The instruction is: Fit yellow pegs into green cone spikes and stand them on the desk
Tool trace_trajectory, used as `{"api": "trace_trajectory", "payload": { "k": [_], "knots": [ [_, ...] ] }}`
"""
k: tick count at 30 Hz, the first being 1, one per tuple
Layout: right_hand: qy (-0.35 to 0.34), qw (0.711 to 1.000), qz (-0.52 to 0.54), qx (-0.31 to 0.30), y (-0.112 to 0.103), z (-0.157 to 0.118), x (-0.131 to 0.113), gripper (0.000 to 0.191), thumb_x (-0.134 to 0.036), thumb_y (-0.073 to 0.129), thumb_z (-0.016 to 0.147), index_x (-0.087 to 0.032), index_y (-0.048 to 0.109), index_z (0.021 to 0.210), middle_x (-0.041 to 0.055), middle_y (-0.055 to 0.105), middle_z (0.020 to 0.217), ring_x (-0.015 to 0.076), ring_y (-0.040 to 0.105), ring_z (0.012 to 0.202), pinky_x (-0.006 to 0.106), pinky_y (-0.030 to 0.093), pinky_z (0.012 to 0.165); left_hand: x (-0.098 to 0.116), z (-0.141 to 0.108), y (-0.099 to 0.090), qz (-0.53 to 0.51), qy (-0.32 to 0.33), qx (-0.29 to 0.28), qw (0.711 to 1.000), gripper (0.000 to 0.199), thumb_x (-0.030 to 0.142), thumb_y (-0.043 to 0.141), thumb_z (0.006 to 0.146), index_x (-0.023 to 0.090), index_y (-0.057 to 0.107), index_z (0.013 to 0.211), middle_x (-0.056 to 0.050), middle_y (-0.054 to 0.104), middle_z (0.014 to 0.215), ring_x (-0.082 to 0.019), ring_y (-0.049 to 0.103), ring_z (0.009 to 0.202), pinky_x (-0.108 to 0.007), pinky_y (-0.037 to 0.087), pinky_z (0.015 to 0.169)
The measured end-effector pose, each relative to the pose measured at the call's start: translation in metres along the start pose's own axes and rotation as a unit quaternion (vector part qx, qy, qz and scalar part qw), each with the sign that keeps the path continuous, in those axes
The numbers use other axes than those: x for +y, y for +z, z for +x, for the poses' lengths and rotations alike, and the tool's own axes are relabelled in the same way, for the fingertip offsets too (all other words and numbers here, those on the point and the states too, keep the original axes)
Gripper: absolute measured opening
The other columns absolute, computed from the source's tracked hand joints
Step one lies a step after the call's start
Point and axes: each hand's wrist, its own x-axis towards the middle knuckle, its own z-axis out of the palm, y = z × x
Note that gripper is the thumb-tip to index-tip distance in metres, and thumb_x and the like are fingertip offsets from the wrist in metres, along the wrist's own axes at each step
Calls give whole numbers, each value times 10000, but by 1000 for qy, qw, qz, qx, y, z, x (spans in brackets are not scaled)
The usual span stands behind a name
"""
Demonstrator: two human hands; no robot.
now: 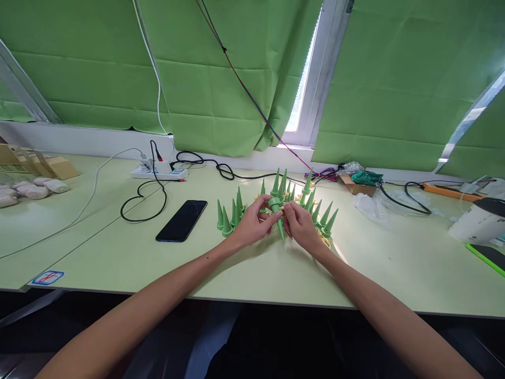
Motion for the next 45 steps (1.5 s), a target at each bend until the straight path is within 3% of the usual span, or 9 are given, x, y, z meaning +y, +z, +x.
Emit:
{"api": "trace_trajectory", "payload": {
  "k": [12, 18, 22, 28, 36, 45],
  "knots": [
    [5, 1000, -11, 5, -1, 1, 3, 507, -642, 385, 958, -233, 380, 658, -52, 391, 480, 113, 382, 431, 263, 303, 433, -5, -2, -1, 59, 42, 2, 997, 357, 451, 623, 875, 227, 462, 1102, -13, 508, 996, -29, 463, 511, -203, 379, 480],
    [10, 1000, -24, 10, -2, 1, 1, 562, -647, 380, 956, -228, 364, 582, -41, 399, 429, 110, 377, 409, 266, 306, 433, -7, -3, -1, 80, 45, -18, 996, 325, 445, 623, 873, 230, 434, 1028, 67, 448, 644, -81, 442, 490, -221, 352, 500],
    [16, 999, -30, 13, -2, 1, -2, 610, -641, 384, 957, -225, 349, 513, -34, 393, 391, 107, 377, 397, 268, 322, 445, -7, -4, -2, 89, 48, -31, 994, 309, 445, 621, 869, 229, 439, 994, 83, 404, 553, -97, 419, 481, -229, 335, 497],
    [15, 999, -33, 10, -2, 0, -6, 646, -634, 394, 956, -222, 353, 459, -27, 393, 367, 105, 368, 386, 274, 333, 460, -5, -4, 0, 109, 71, -32, 991, 283, 428, 614, 869, 216, 460, 975, 80, 400, 551, -85, 362, 476, -226, 301, 475],
    [20, 1000, -20, 1, -1, 0, -7, 648, -635, 409, 949, -226, 346, 451, -26, 395, 364, 105, 371, 379, 275, 336, 455, -5, -4, 0, 132, 90, -21, 987, 260, 414, 613, 863, 201, 505, 964, 54, 449, 605, -94, 434, 518, -226, 339, 482],
    [35, 998, 51, 15, 2, 1, -1, 611, -656, 425, 937, -219, 399, 511, -35, 418, 382, 98, 394, 359, 256, 331, 405, -6, -3, 1, 182, 145, -20, 972, 148, 322, 564, 884, 188, 503, 895, -18, 530, 895, -74, 491, 579, -217, 403, 501]
  ]
}}
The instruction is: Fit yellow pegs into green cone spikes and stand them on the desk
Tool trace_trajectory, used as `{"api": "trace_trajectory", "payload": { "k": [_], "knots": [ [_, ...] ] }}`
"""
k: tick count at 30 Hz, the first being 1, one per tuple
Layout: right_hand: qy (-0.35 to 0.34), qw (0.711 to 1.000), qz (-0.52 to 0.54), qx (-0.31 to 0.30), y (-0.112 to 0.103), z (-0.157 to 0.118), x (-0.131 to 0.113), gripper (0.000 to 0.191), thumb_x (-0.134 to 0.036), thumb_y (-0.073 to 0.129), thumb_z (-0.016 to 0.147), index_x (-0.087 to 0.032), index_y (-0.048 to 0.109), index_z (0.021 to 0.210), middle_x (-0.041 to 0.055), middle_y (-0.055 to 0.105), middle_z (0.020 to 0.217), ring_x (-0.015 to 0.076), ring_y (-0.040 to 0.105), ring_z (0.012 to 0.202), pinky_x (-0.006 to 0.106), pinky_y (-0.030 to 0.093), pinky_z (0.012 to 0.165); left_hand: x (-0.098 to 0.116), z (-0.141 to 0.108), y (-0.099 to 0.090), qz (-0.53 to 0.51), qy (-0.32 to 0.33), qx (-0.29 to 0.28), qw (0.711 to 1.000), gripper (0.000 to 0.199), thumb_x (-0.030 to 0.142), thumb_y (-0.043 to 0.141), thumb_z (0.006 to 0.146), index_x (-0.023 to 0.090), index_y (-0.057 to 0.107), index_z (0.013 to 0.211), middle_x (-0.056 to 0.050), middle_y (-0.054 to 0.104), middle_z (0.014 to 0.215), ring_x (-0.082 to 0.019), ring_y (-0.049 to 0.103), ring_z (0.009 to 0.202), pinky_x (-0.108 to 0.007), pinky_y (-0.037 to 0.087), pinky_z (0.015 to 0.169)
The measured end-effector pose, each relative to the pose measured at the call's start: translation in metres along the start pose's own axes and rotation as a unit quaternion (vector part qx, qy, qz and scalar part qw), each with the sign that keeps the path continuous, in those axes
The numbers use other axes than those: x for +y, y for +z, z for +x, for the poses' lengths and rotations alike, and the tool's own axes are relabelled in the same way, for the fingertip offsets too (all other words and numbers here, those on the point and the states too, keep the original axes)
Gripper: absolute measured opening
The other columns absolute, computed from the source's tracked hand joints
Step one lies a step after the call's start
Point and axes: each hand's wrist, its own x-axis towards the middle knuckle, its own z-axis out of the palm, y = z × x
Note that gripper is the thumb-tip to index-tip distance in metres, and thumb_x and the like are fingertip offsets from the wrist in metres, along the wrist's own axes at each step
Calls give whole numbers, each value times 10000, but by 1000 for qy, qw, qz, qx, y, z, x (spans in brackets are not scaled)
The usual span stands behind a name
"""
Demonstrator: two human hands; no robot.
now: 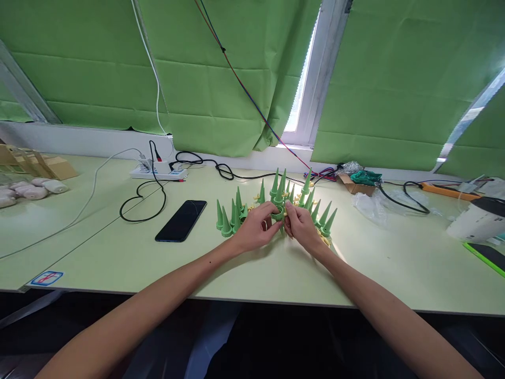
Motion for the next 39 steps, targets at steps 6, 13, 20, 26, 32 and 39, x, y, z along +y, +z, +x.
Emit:
{"api": "trace_trajectory", "payload": {
  "k": [6, 13, 20, 26, 32, 39],
  "knots": [
    [-5, 1000, 11, -3, 0, 0, 2, 566, -630, 419, 953, -216, 412, 567, -45, 424, 419, 96, 406, 381, 247, 326, 405, 0, 0, -1, 17, 14, 5, 1000, 111, 283, 552, 899, 183, 505, 894, -21, 501, 934, -57, 486, 569, -210, 401, 497],
    [-17, 1000, 0, -11, -1, 0, 3, 519, -593, 430, 966, -210, 429, 616, -56, 425, 451, 85, 394, 389, 238, 323, 412, -2, 0, -1, 33, 21, 29, 999, 75, 239, 551, 900, 179, 521, 932, -36, 502, 1021, -30, 475, 545, -209, 404, 495],
    [-17, 1000, -9, -4, -1, 1, 2, 513, -588, 412, 975, -206, 441, 632, -46, 451, 486, 86, 413, 408, 239, 336, 419, -3, -1, 1, 26, 27, 52, 998, 262, 221, 564, 886, 205, 470, 1130, -57, 530, 1100, -37, 503, 569, -207, 419, 514],
    [-29, 999, 15, -6, -1, 0, 1, 480, -578, 423, 974, -214, 446, 662, -44, 455, 499, 92, 404, 405, 247, 327, 406, -3, -1, 1, 10, -31, 72, 997, 414, 222, 576, 863, 222, 390, 1233, -74, 527, 1191, -15, 480, 533, -204, 419, 517],
    [-33, 998, 45, -13, -1, -2, -1, 471, -574, 440, 970, -210, 463, 672, -38, 470, 533, 87, 415, 411, 237, 325, 397, -1, 3, -3, -10, -109, 86, 990, 182, 364, 535, 910, 188, 493, 931, -27, 590, 961, -59, 510, 556, -193, 393, 482],
    [-54, 997, 34, -44, -1, -2, -5, 450, -537, 471, 971, -199, 503, 676, -31, 489, 558, 82, 422, 425, 240, 330, 416, -5, 9, -3, -239, -277, -14, 931, 616, 677, 375, 916, 159, 549, 631, -25, 520, 476, -126, 499, 388, -243, 367, 382]
  ]
}}
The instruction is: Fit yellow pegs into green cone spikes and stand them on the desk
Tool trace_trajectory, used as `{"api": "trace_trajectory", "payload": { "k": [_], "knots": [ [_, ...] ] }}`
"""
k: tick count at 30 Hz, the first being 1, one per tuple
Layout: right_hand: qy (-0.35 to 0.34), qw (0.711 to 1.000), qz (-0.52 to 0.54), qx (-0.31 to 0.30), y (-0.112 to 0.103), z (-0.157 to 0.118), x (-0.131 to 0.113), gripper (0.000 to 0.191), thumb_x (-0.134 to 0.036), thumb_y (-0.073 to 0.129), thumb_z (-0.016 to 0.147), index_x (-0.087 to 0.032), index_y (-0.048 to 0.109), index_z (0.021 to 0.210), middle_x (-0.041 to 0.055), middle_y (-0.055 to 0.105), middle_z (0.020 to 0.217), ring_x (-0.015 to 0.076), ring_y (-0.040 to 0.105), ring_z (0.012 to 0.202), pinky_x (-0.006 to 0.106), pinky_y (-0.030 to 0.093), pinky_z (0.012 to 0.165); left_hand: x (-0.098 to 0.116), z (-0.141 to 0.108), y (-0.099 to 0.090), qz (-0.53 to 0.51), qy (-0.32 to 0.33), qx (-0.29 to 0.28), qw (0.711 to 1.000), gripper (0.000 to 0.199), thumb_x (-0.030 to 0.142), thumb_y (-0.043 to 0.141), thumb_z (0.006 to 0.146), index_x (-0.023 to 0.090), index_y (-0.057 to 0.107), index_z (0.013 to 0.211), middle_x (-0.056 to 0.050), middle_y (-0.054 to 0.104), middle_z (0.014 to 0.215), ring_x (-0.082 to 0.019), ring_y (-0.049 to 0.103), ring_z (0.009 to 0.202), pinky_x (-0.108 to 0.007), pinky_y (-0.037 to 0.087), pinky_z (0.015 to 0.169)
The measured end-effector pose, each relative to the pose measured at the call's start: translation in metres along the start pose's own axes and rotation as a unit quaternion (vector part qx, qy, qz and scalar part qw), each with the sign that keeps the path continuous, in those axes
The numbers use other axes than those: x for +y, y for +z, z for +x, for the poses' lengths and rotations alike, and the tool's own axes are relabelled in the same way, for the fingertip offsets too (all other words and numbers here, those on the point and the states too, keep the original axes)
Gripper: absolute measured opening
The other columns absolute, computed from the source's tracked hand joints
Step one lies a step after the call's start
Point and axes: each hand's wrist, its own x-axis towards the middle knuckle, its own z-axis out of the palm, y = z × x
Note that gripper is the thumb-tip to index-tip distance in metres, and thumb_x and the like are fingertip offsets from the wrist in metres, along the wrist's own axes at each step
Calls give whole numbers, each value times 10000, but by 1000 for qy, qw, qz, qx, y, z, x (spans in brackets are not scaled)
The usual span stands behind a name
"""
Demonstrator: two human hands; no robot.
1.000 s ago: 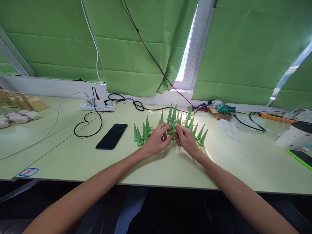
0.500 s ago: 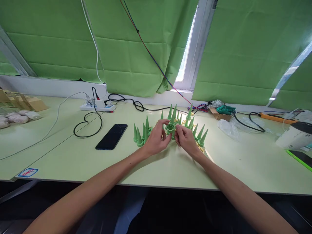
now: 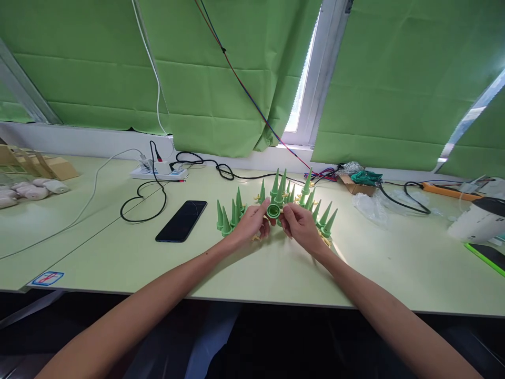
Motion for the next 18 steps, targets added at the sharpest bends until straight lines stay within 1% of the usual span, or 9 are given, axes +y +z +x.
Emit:
{"api": "trace_trajectory", "payload": {
  "k": [2, 4, 8, 13, 18],
  "knots": [
    [-3, 1000, -9, -9, 0, 0, -1, 444, -527, 469, 975, -195, 520, 684, -25, 505, 569, 84, 426, 433, 246, 334, 429, -1, 2, 0, -56, -23, -33, 998, 615, 695, 428, 887, 152, 571, 635, -43, 560, 519, -135, 531, 404, -241, 362, 362],
    [-3, 1000, -15, -16, -1, 0, 0, 443, -525, 460, 980, -196, 526, 691, -21, 513, 574, 89, 425, 441, 253, 334, 439, -2, 3, -1, -84, -29, -48, 995, 592, 686, 483, 868, 146, 585, 648, -51, 585, 556, -132, 540, 409, -233, 349, 346],
    [-5, 999, -32, -27, -2, 0, 3, 437, -525, 434, 990, -203, 518, 707, -22, 501, 568, 101, 423, 461, 262, 336, 463, -4, 4, -2, -99, -29, -45, 994, 567, 663, 537, 855, 135, 587, 657, -51, 585, 571, -126, 548, 413, -222, 345, 338],
    [-5, 999, -43, -30, -3, 0, 4, 432, -545, 404, 994, -219, 455, 715, -19, 509, 587, 114, 441, 483, 267, 342, 475, -6, 4, -2, -96, -28, -47, 994, 556, 654, 557, 851, 128, 580, 674, -53, 596, 619, -116, 550, 418, -219, 355, 345],
    [6, 998, -52, -31, -3, -1, 5, 433, -565, 393, 992, -230, 412, 718, -37, 464, 543, 117, 435, 466, 266, 335, 465, -7, 4, -3, -93, -15, -42, 995, 551, 667, 573, 835, 132, 579, 703, -38, 578, 579, -113, 543, 420, -208, 353, 347]
  ]
}}
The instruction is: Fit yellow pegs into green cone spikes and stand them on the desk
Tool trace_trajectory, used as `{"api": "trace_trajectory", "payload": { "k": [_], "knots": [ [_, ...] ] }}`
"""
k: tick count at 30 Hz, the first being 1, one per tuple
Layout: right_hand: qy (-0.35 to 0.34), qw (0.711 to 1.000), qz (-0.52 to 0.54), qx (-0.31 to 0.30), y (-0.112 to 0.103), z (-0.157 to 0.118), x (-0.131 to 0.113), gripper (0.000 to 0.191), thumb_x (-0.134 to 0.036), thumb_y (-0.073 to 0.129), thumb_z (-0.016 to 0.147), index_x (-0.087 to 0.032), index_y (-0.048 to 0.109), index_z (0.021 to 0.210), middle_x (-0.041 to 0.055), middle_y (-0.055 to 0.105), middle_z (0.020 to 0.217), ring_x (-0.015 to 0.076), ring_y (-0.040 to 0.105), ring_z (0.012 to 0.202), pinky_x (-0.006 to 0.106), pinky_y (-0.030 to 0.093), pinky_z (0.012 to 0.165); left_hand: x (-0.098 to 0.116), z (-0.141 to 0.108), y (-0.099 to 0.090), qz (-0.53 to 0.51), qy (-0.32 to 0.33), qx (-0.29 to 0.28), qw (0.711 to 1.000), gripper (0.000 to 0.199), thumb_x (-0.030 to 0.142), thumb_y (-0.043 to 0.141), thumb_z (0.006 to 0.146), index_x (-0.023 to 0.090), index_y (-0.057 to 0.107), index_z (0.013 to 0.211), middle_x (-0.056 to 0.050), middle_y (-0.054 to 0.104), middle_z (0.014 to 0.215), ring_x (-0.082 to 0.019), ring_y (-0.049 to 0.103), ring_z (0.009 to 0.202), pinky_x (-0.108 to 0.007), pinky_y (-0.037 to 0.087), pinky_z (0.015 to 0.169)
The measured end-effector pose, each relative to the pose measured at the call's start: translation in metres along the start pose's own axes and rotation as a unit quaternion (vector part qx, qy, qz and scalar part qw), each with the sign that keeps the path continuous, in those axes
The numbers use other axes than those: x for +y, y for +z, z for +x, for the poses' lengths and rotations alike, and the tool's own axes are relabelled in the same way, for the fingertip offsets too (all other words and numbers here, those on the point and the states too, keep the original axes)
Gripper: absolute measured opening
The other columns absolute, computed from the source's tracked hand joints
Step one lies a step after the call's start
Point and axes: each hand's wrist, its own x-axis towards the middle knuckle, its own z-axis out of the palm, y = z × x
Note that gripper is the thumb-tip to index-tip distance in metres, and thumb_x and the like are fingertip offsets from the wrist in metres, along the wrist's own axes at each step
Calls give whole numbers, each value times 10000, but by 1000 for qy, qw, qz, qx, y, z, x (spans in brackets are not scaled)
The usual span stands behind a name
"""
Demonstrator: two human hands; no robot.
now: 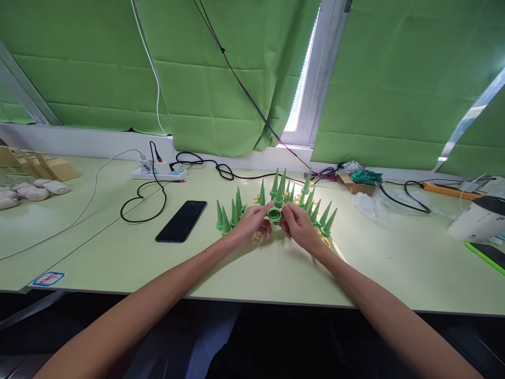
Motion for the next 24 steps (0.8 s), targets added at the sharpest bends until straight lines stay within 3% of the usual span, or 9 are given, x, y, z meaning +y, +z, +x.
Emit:
{"api": "trace_trajectory", "payload": {
  "k": [14, 24],
  "knots": [
    [11, 1000, -19, -4, 0, 0, 2, 448, -601, 379, 982, -236, 380, 722, -54, 454, 507, 110, 438, 427, 257, 343, 449, 4, -4, -4, 53, 56, 7, 997, 476, 628, 575, 857, 165, 538, 751, 10, 534, 520, -103, 517, 412, -201, 358, 383],
    [10, 996, -82, 15, 0, 2, 4, 513, -597, 389, 976, -225, 402, 624, -42, 431, 461, 115, 394, 449, 272, 332, 488, 7, -10, -1, 175, 120, 23, 977, 389, 563, 577, 876, 212, 453, 765, 49, 475, 471, -110, 464, 399, -216, 311, 388]
  ]
}}
